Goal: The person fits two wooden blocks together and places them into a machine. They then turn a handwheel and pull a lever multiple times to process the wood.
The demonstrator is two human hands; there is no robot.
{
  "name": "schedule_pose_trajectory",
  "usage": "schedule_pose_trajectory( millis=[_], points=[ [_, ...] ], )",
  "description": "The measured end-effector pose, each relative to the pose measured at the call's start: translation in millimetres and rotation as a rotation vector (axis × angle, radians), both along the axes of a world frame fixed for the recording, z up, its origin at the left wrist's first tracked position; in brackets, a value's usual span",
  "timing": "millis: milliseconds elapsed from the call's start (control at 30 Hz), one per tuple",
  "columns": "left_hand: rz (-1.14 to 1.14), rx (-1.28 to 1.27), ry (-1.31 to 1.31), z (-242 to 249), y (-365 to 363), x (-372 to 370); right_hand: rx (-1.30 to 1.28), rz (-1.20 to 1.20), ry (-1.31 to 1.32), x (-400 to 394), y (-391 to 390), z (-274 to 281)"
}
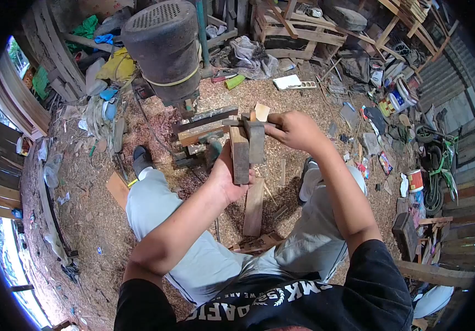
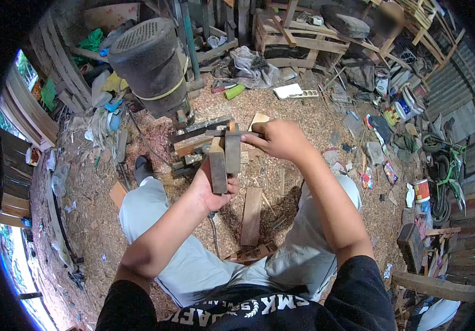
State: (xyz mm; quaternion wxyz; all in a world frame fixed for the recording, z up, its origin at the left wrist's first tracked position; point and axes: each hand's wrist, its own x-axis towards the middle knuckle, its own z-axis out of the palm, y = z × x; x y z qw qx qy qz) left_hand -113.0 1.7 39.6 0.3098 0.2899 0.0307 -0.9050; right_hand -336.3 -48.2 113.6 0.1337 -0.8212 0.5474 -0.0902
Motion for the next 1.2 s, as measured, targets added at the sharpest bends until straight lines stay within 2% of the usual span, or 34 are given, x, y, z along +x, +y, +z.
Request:
schedule_pose_trajectory(
  millis=[67, 167, 233, 333, 600, 667, 700, 733, 767, 800, 867, 967, 1000, 1033, 1067, 1133, 1200],
  points=[
    [0.005, -0.034, 0.078, -2.8, 0.1, 0.4, -0.025, 0.019, -0.025, -1.4, -1.3, -1.5],
    [0.137, -0.048, -0.058, 4.9, -0.6, -5.6, -0.068, 0.031, -0.042, 0.0, 1.9, 5.7],
    [0.16, -0.115, 0.111, -2.4, -5.9, -7.2, -0.107, 0.033, -0.052, -0.1, 3.3, 9.8],
    [0.213, -0.068, 0.179, -5.0, -7.2, -7.6, -0.168, 0.041, -0.087, -2.5, 3.2, 9.9],
    [0.125, -0.159, 0.452, -11.0, -14.8, -6.7, -0.262, 0.045, -0.121, -7.1, 10.0, 15.0],
    [0.117, -0.19, 0.451, -5.3, -15.5, -10.0, -0.253, -0.061, -0.136, -3.6, 17.7, 22.5],
    [0.163, -0.259, 0.329, 2.7, -14.0, -14.2, -0.255, -0.065, -0.139, -4.6, 17.0, 20.5],
    [0.208, -0.328, 0.208, 10.3, -12.4, -18.7, -0.376, -0.034, -0.185, -6.5, 15.4, 16.3],
    [0.203, -0.328, 0.206, 16.8, -10.6, -23.2, -0.496, -0.004, -0.23, -8.3, 14.1, 12.0],
    [0.204, -0.384, 0.119, 22.6, -9.0, -27.7, -0.497, -0.01, -0.232, -7.7, 12.6, 7.5],
    [0.198, -0.441, 0.029, 20.6, -11.3, -33.7, -0.449, -0.138, -0.624, -5.0, 10.1, 0.6],
    [0.269, -0.643, -0.329, 12.2, -17.4, -37.0, -0.373, -0.229, -0.619, -9.0, 13.2, 7.9],
    [0.262, -0.641, -0.328, 8.7, -18.9, -37.9, -0.366, -0.297, -0.594, -9.8, 12.8, 8.5],
    [0.347, -0.709, -0.516, 4.4, -21.2, -38.7, -0.173, -0.32, -0.761, -9.9, 12.7, 9.5],
    [0.433, -0.774, -0.704, 0.7, -23.2, -39.0, -0.174, -0.326, -0.76, -9.8, 13.0, 8.5],
    [0.454, -0.792, -0.699, 3.8, -23.8, -37.9, 0.173, -0.281, -0.967, -8.8, 14.0, 3.4],
    [0.508, -0.895, -0.808, 6.9, -24.3, -39.4, 0.181, -0.275, -0.967, -7.7, 11.2, -14.4]
  ],
)
